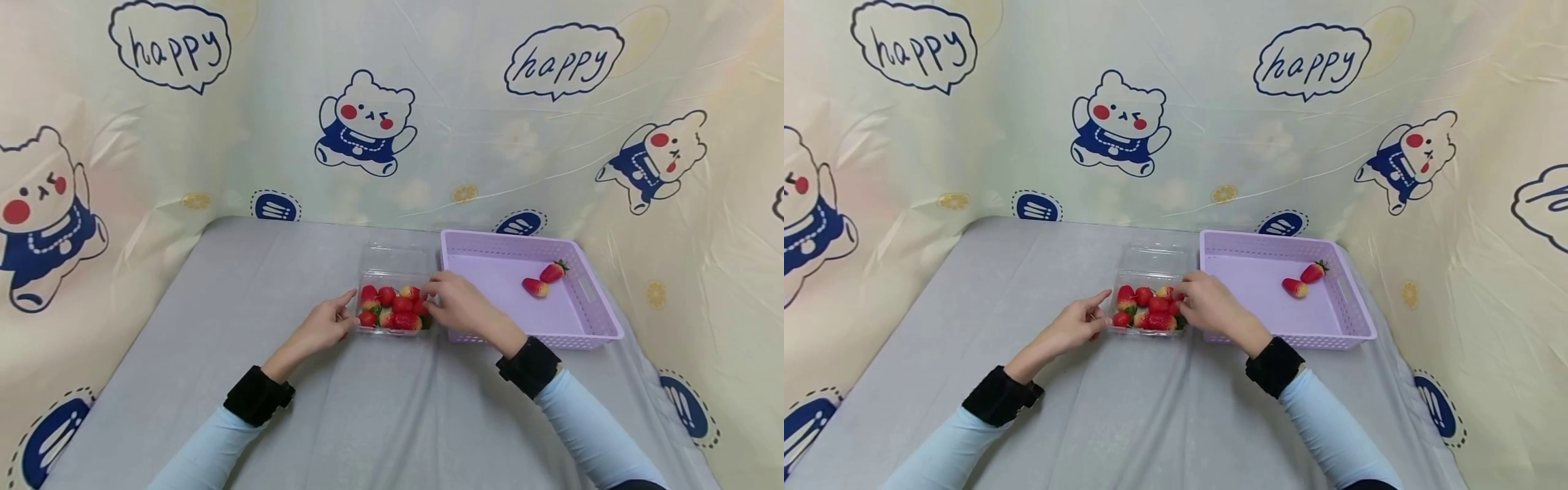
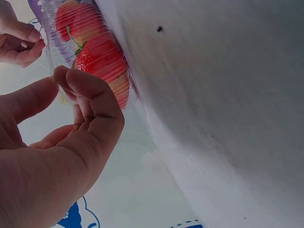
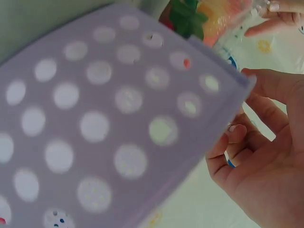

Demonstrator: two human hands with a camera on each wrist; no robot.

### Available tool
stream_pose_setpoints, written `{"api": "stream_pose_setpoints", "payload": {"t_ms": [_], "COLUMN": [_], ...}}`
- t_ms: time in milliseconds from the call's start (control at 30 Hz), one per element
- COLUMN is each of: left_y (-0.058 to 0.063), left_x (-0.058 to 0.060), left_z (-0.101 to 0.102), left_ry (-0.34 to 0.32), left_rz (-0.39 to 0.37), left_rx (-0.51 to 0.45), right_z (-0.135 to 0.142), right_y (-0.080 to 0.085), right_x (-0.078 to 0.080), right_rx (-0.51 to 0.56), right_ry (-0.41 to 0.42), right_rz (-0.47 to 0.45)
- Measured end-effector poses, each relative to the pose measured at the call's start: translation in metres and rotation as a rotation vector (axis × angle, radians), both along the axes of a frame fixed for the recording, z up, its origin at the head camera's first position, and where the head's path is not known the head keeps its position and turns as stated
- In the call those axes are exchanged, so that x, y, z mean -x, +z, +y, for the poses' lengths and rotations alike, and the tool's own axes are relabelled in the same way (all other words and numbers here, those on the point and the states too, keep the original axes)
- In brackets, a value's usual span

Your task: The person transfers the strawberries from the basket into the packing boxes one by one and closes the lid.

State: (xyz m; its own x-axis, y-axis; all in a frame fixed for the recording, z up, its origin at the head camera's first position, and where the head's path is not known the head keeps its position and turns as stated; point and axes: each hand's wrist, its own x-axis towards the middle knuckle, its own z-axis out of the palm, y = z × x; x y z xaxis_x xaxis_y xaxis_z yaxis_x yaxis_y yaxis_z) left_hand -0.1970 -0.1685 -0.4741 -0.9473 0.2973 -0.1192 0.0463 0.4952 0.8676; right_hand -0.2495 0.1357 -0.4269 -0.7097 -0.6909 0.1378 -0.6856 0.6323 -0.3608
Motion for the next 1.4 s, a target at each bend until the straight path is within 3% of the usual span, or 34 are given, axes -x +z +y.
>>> {"api": "stream_pose_setpoints", "payload": {"t_ms": [333, 767, 1400], "left_y": [0.0, 0.001, 0.001], "left_x": [-0.002, -0.001, 0.0], "left_z": [0.0, 0.0, -0.001], "left_ry": [-0.013, -0.013, -0.013], "left_rz": [0.01, -0.003, -0.008], "left_rx": [-0.005, -0.013, -0.018], "right_z": [0.016, 0.043, 0.084], "right_y": [0.012, 0.022, 0.021], "right_x": [0.004, 0.015, 0.043], "right_rx": [-0.059, -0.1, -0.203], "right_ry": [-0.082, -0.156, -0.263], "right_rz": [-0.084, -0.028, -0.087]}}
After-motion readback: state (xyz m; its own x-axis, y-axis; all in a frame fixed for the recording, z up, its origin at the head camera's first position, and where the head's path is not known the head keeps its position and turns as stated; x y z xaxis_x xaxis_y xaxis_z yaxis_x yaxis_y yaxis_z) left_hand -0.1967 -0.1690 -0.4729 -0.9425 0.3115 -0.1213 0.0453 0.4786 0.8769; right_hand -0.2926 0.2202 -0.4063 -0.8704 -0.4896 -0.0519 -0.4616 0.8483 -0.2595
